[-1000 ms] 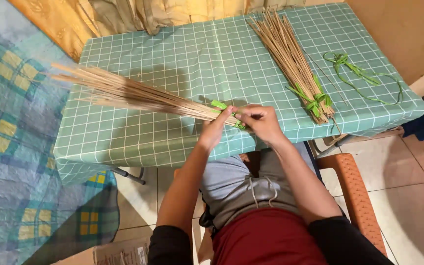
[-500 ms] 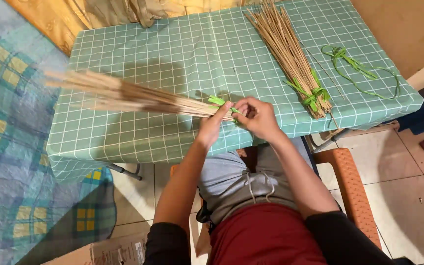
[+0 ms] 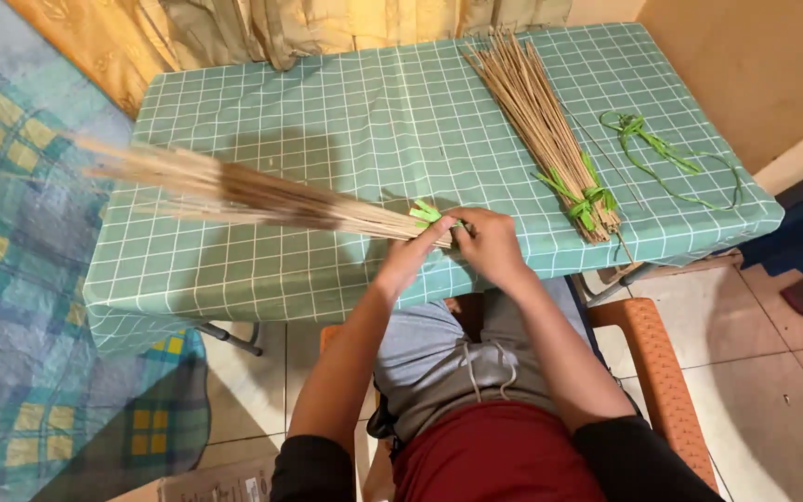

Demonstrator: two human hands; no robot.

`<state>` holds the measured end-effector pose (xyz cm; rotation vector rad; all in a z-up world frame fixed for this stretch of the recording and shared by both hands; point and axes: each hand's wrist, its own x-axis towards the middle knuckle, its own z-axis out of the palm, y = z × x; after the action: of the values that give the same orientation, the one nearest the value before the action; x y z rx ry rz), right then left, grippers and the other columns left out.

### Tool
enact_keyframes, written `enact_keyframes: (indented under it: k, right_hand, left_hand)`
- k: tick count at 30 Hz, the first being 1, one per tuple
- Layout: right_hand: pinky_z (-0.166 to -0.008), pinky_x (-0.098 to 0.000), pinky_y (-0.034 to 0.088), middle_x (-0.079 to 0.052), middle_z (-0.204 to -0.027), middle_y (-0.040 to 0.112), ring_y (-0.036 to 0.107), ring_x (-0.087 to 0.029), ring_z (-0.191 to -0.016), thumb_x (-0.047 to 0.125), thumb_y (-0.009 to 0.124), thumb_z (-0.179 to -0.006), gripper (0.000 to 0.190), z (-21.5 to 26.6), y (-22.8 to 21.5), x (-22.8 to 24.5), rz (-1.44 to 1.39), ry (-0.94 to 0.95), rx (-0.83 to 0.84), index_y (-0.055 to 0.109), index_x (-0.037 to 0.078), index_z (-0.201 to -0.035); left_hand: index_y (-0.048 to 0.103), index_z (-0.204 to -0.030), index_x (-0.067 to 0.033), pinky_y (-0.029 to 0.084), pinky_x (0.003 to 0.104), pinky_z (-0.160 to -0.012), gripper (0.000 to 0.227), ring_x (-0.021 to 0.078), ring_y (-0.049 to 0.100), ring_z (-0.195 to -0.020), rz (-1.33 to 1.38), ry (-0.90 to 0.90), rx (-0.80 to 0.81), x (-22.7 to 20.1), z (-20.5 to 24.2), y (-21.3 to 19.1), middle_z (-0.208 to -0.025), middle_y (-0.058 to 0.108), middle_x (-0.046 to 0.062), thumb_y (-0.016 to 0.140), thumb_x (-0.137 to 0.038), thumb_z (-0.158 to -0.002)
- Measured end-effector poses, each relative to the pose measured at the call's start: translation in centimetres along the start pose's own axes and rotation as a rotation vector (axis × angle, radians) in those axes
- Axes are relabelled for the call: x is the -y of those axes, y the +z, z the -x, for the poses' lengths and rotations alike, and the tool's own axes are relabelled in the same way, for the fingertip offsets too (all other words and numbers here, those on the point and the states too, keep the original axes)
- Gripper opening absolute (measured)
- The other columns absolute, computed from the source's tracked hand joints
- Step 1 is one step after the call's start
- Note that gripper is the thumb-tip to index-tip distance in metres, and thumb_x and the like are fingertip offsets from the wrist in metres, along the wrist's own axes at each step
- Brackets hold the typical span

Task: Organizing thin wooden sticks into bundles and tying them together with green plastic strips.

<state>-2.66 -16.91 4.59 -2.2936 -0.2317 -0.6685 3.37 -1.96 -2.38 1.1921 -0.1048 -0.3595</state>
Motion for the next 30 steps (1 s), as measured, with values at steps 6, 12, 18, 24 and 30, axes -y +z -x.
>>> enact_keyframes:
  k: [6, 12, 18, 24, 30]
  right_hand:
    - [-0.048, -0.0194, 0.048, -0.005, -0.053, 0.065, 0.056, -0.005, -0.048, 0.0, 0.069, -0.082, 0.031, -0.2, -1.6, 3.3, -0.428, 0.206, -0.038, 0.083, 0.017, -0.105]
    - [-0.08, -0.0283, 0.054, -0.007, -0.076, 0.077, 0.066, -0.015, -0.078, 0.0, 0.08, -0.087, 0.019, -0.4, -0.3, 2.4, -0.464, 0.032, -0.28, 0.085, 0.012, -0.101]
    - [-0.071, -0.0288, 0.051, -0.006, -0.077, 0.078, 0.056, -0.008, -0.07, -0.003, 0.066, -0.085, 0.027, -0.3, -2.5, 2.3, -0.46, 0.195, -0.177, 0.084, 0.013, -0.097]
    - [-0.081, -0.0345, 0.055, -0.008, -0.094, 0.08, 0.071, -0.022, -0.082, 0.003, 0.082, -0.083, 0.035, -0.4, -1.2, 3.0, -0.317, 0.028, -0.163, 0.08, 0.015, -0.116]
    - [-0.084, -0.0372, 0.057, -0.007, -0.091, 0.08, 0.074, -0.027, -0.089, 0.006, 0.081, -0.088, 0.03, -0.6, -1.6, 4.3, -0.294, -0.042, -0.122, 0.08, 0.014, -0.117]
  left_hand:
    - [0.057, -0.139, -0.0022, 0.049, 0.053, -0.103, 0.075, 0.027, 0.059, -0.126, -0.043, -0.022, -0.086, -3.0, 2.0, 0.8, -0.137, 0.061, 0.018, 0.094, -0.034, -0.082]
    - [0.068, -0.104, -0.0156, 0.039, 0.035, -0.105, 0.026, 0.0123, 0.056, -0.113, 0.283, 0.03, -0.021, -1.7, -0.9, -0.4, -0.104, 0.064, -0.003, 0.079, -0.037, -0.093]
    - [0.068, -0.117, -0.0191, 0.02, 0.036, -0.119, 0.035, 0.0115, 0.04, -0.131, 0.202, 0.052, 0.111, -4.6, -0.5, -3.4, -0.12, 0.055, -0.003, 0.06, -0.05, -0.104]
    - [0.07, -0.118, -0.021, 0.011, 0.045, -0.122, 0.037, 0.0163, 0.032, -0.14, 0.244, 0.054, 0.001, -3.6, 0.1, -1.5, -0.135, 0.054, -0.001, 0.067, -0.053, -0.099]
    - [0.072, -0.12, -0.0142, 0.003, 0.052, -0.126, 0.046, 0.0379, 0.014, -0.155, 0.196, -0.02, -0.054, -5.9, 2.3, 0.4, -0.159, 0.035, 0.022, 0.066, -0.055, -0.098]
